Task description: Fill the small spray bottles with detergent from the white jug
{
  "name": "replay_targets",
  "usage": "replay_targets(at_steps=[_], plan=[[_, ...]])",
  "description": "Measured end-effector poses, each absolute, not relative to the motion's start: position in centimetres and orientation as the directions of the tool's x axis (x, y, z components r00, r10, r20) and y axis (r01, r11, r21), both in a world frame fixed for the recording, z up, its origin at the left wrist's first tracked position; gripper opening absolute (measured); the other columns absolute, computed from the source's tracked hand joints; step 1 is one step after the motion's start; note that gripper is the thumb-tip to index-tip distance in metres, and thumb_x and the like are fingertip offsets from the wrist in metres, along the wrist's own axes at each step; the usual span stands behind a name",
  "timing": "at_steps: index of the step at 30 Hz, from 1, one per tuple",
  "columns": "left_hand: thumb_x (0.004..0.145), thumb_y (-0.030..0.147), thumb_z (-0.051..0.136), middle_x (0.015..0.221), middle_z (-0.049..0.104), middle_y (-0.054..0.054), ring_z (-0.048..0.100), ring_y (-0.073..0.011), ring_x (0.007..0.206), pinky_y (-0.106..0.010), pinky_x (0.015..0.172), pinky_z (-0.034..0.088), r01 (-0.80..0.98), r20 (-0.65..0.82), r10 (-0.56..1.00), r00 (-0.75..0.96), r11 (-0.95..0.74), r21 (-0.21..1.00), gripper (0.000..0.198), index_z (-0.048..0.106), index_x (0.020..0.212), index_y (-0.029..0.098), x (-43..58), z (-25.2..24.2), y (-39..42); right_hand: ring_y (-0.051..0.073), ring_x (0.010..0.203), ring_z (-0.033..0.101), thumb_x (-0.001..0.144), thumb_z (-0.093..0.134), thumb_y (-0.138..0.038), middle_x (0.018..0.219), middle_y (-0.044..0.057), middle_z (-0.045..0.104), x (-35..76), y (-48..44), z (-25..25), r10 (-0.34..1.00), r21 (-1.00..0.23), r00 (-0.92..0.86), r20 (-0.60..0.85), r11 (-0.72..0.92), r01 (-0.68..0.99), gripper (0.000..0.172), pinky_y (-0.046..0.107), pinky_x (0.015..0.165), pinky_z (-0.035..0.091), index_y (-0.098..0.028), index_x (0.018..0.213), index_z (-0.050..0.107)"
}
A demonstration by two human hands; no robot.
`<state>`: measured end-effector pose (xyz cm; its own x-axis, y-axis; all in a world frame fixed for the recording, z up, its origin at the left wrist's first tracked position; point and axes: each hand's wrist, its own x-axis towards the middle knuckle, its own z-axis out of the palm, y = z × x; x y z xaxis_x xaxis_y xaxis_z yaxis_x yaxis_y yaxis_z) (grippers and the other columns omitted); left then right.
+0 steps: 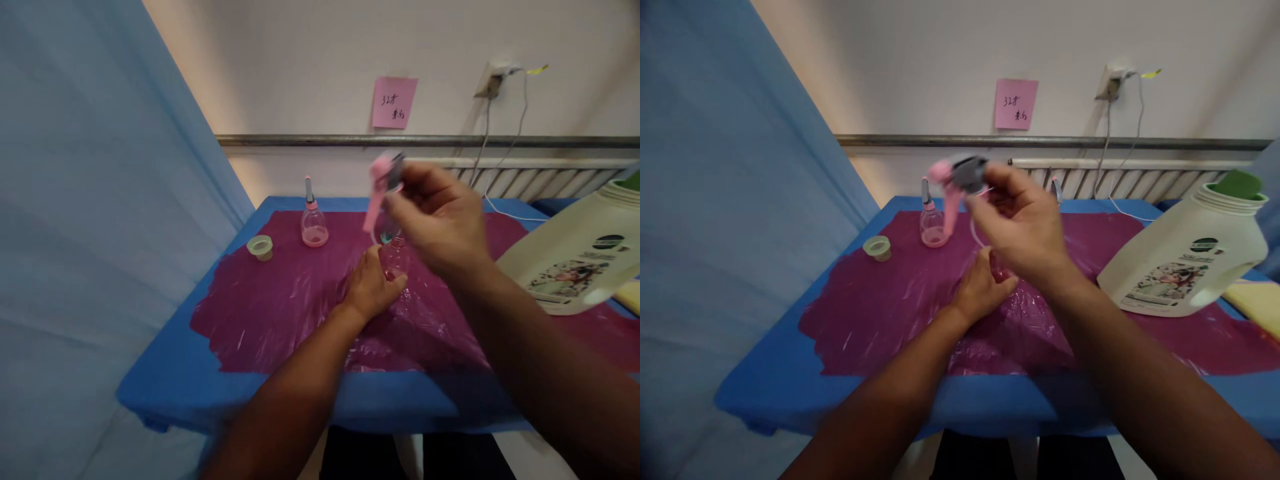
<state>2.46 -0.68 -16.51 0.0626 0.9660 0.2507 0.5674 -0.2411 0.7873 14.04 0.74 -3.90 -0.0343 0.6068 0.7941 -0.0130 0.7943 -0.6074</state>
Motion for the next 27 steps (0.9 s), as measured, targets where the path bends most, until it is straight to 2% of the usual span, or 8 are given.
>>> replay_targets(at_steps=[4, 7, 13, 16, 20, 23, 27], plan=[[0.093, 0.037, 0.083, 0.148, 0.073, -0.016, 0.074, -0.0363, 0.133, -0.053, 0.119, 0.058, 0.598, 0.19, 0.981, 0.033, -0.172, 0.783, 0.072, 0.053, 0.158, 0.024, 2.7, -16.5, -0.8, 0.016, 0.078, 0.069, 0.096, 0.092, -0.026, 0.098, 0.001, 0.079, 18.0, 1.4, -2.3, 0.672, -0.673, 0.181, 0.718, 0.737, -0.065, 0.021, 0.032, 0.076, 0.061, -0.025, 0.115, 0.086], [0.093, 0.039, 0.082, 0.152, 0.071, -0.017, 0.071, -0.0362, 0.14, -0.052, 0.123, 0.056, 0.609, 0.184, 0.982, 0.037, -0.168, 0.775, 0.077, 0.05, 0.162, 0.023, 2.7, -16.6, -0.7, 0.015, 0.074, 0.067, 0.091, 0.096, -0.027, 0.092, -0.001, 0.078, 19.1, 2.1, -2.6, 0.681, -0.687, 0.231, 0.695, 0.723, -0.068, 0.023, 0.031, 0.071, 0.06, -0.024, 0.112, 0.087], [0.094, 0.042, 0.083, 0.162, 0.066, -0.02, 0.066, -0.0394, 0.15, -0.056, 0.128, 0.053, 0.617, 0.18, 0.981, 0.074, -0.187, 0.765, 0.083, 0.046, 0.166, 0.021, 2.5, -16.3, -0.9, 0.018, 0.085, 0.072, 0.088, 0.1, -0.042, 0.103, 0.0, 0.081, 19.5, 3.8, -6.1, 0.765, -0.769, 0.143, 0.628, 0.638, -0.038, 0.033, 0.036, 0.08, 0.066, -0.029, 0.115, 0.085], [0.094, 0.041, 0.084, 0.159, 0.069, -0.018, 0.069, -0.0387, 0.147, -0.054, 0.126, 0.055, 0.622, 0.176, 0.982, 0.068, -0.18, 0.762, 0.076, 0.052, 0.16, 0.023, 2.6, -15.9, -0.9, 0.019, 0.082, 0.071, 0.086, 0.102, -0.047, 0.1, 0.001, 0.081, 19.6, 4.4, -9.0, 0.865, -0.864, 0.056, 0.498, 0.501, -0.051, 0.039, 0.038, 0.081, 0.065, -0.027, 0.116, 0.086], [0.093, 0.038, 0.083, 0.149, 0.073, -0.015, 0.074, -0.0358, 0.134, -0.052, 0.118, 0.059, 0.595, 0.189, 0.979, 0.083, -0.201, 0.779, 0.066, 0.056, 0.152, 0.024, 2.6, -15.9, -0.8, 0.021, 0.088, 0.076, 0.074, 0.108, -0.053, 0.1, 0.002, 0.083, 19.6, 4.7, -12.1, 0.937, -0.93, -0.013, 0.348, 0.343, -0.13, 0.049, 0.041, 0.091, 0.066, -0.026, 0.108, 0.085], [0.092, 0.034, 0.084, 0.146, 0.074, -0.014, 0.073, -0.0348, 0.134, -0.052, 0.117, 0.059, 0.552, 0.213, 0.972, 0.096, -0.23, 0.802, 0.064, 0.057, 0.149, 0.024, 2.5, -16.1, -0.7, 0.022, 0.091, 0.078, 0.073, 0.109, -0.056, 0.101, 0.003, 0.085, 19.6, 4.6, -12.9, 0.941, -0.933, -0.044, 0.335, 0.324, -0.155, 0.05, 0.041, 0.093, 0.067, -0.025, 0.104, 0.085], [0.091, 0.03, 0.086, 0.152, 0.071, -0.014, 0.07, -0.0347, 0.14, -0.052, 0.121, 0.057, 0.495, 0.248, 0.962, 0.118, -0.273, 0.825, 0.065, 0.059, 0.15, 0.026, 2.3, -16.1, -0.5, 0.025, 0.093, 0.079, 0.073, 0.108, -0.057, 0.103, 0.004, 0.086, 19.7, 4.4, -13.3, 0.934, -0.929, -0.084, 0.348, 0.331, -0.165, 0.048, 0.042, 0.092, 0.068, -0.026, 0.102, 0.084]])
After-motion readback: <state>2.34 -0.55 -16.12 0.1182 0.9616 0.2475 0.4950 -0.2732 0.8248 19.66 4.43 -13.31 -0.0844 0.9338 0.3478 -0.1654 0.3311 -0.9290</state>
